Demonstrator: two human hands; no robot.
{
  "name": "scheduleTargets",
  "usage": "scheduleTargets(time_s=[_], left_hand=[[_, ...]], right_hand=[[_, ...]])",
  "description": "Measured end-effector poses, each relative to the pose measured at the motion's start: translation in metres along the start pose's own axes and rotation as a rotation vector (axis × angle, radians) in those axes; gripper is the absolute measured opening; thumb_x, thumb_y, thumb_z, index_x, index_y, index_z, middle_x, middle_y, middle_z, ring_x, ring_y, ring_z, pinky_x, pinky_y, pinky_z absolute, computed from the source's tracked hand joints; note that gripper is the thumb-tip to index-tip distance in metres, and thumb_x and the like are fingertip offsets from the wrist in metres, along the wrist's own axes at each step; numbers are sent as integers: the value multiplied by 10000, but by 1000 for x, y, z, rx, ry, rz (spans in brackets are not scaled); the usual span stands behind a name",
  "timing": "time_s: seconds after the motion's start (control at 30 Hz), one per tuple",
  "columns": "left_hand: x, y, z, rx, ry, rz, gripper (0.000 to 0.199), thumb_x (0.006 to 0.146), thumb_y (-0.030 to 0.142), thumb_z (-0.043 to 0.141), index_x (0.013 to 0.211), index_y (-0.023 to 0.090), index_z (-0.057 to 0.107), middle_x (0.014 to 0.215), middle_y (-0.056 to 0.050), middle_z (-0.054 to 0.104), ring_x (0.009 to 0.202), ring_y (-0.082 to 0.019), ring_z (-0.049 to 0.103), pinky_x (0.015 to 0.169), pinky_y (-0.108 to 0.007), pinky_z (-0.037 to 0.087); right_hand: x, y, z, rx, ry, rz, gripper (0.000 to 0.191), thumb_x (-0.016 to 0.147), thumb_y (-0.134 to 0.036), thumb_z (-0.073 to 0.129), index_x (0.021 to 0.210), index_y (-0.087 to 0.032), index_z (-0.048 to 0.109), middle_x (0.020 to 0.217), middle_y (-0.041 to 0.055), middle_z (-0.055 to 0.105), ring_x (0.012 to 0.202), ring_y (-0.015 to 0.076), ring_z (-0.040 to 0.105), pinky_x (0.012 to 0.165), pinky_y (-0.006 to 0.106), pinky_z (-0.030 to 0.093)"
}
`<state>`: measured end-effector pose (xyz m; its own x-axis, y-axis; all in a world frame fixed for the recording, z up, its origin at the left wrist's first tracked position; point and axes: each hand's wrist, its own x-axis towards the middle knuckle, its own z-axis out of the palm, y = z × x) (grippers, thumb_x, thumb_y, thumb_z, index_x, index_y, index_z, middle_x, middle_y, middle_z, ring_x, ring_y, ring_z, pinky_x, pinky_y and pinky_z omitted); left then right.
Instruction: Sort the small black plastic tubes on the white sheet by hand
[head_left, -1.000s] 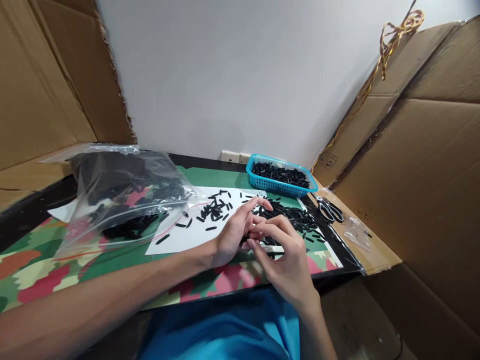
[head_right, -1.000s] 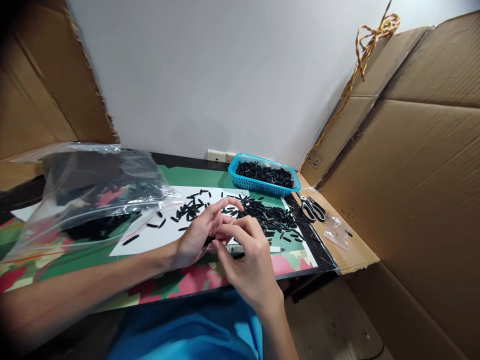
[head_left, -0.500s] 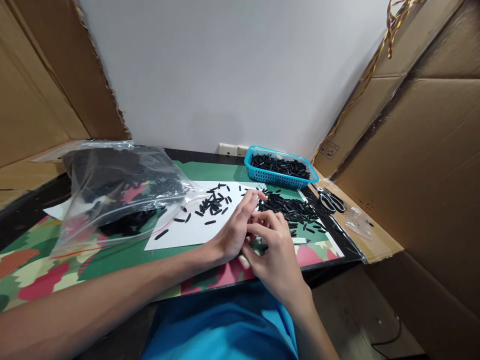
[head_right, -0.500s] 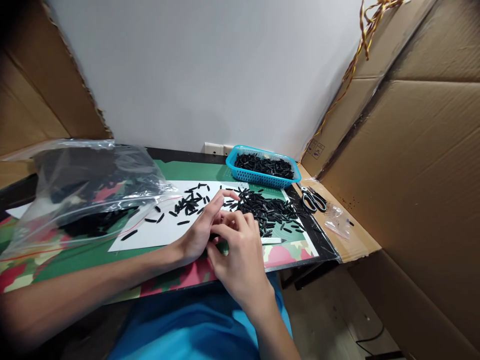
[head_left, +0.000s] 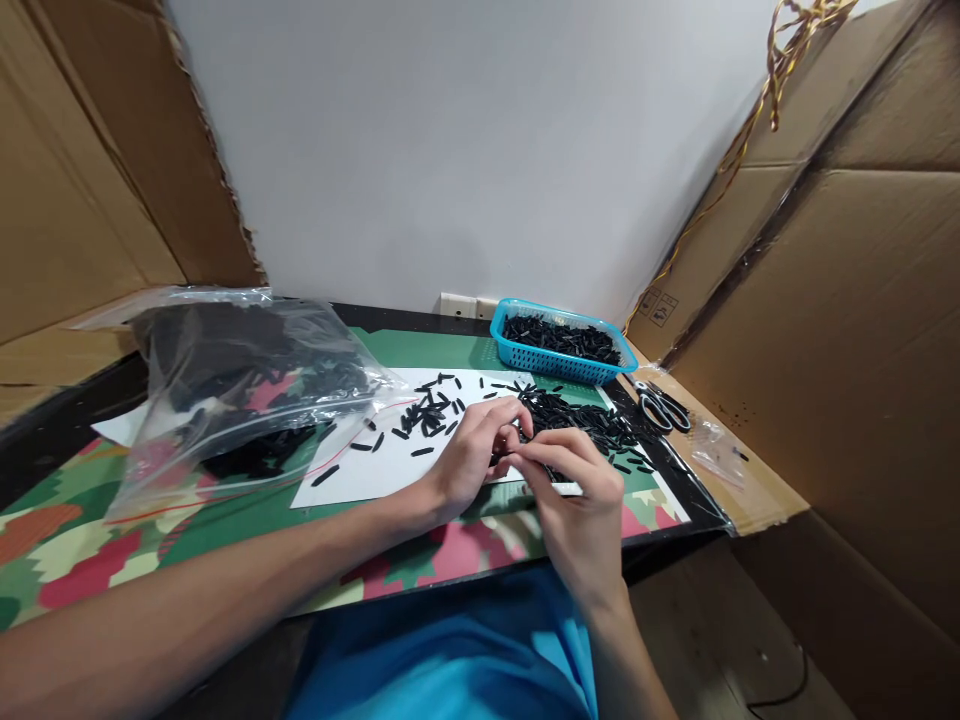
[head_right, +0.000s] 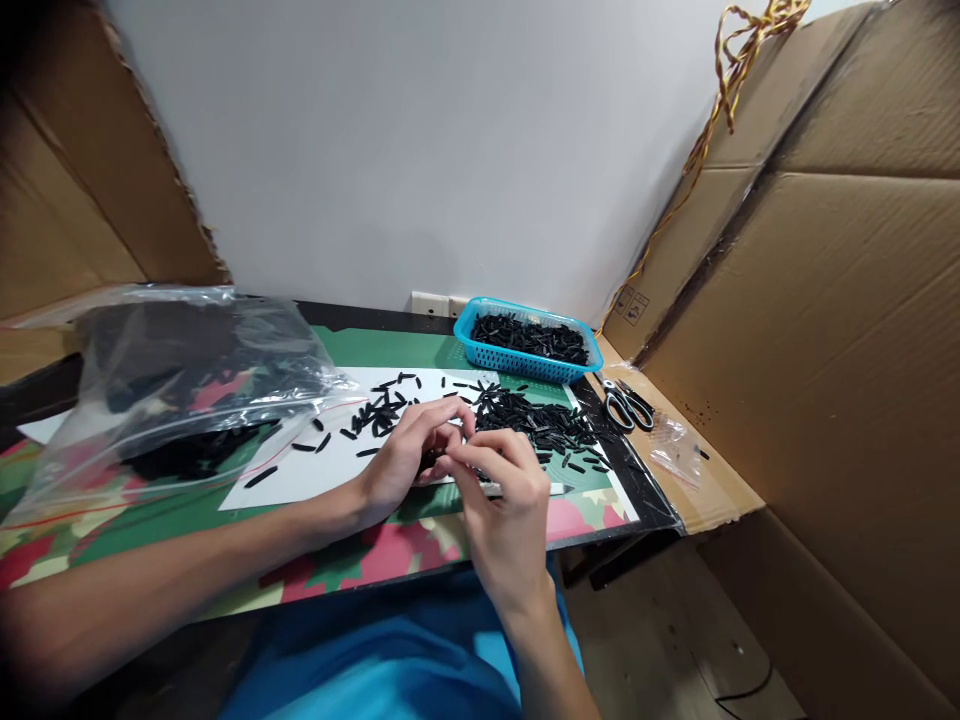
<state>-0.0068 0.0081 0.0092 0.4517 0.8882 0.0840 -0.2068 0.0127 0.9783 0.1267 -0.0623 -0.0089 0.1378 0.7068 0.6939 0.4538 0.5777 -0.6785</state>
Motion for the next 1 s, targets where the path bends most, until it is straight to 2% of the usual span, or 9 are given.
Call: scheduleTargets(time_s=[0.17,0.33,0.4,0.63,0.8,1.0], left_hand=[[-2,2,1,17,-98,24,324,960,448,601,768,189,565,441,89,395,384,-50,268,392,-162,216],[-6,2,4,39,-161,30,329,982,442,638,796,196,523,574,85,443,436,-42,337,410,-155,255],[-7,1,4,50,-178,33,342,1002,453,615,798,201,507,570,86,433,442,-45,332,418,-157,264],[-6,-1,3,20,-126,72,374,1034,515,572,827,220,475,500,107,383,424,-50,246,417,-156,232],[-6,-1,3,32,-123,79,387,1045,519,567,822,216,475,513,107,380,434,-46,243,421,-152,230],[-7,-3,3,75,-109,97,405,1050,532,572,820,214,470,517,109,383,439,-41,249,431,-151,232]], right_hand=[[8,13,-16,103,90,153,56,941,-247,801,953,-248,857,897,33,819,796,195,741,710,297,591],[10,18,-21,152,92,261,90,890,-299,843,956,-246,875,848,30,836,703,195,755,669,302,615],[10,18,-21,168,90,292,105,895,-320,839,957,-245,879,855,36,841,687,193,753,655,302,614],[10,18,-19,228,6,345,165,908,-345,820,1009,-227,875,984,63,859,726,196,766,687,314,646],[10,17,-18,205,22,345,152,907,-362,828,961,-227,873,908,45,845,661,170,730,619,279,603],[10,14,-19,185,22,337,178,928,-382,805,941,-214,862,893,48,836,668,174,728,618,281,595]])
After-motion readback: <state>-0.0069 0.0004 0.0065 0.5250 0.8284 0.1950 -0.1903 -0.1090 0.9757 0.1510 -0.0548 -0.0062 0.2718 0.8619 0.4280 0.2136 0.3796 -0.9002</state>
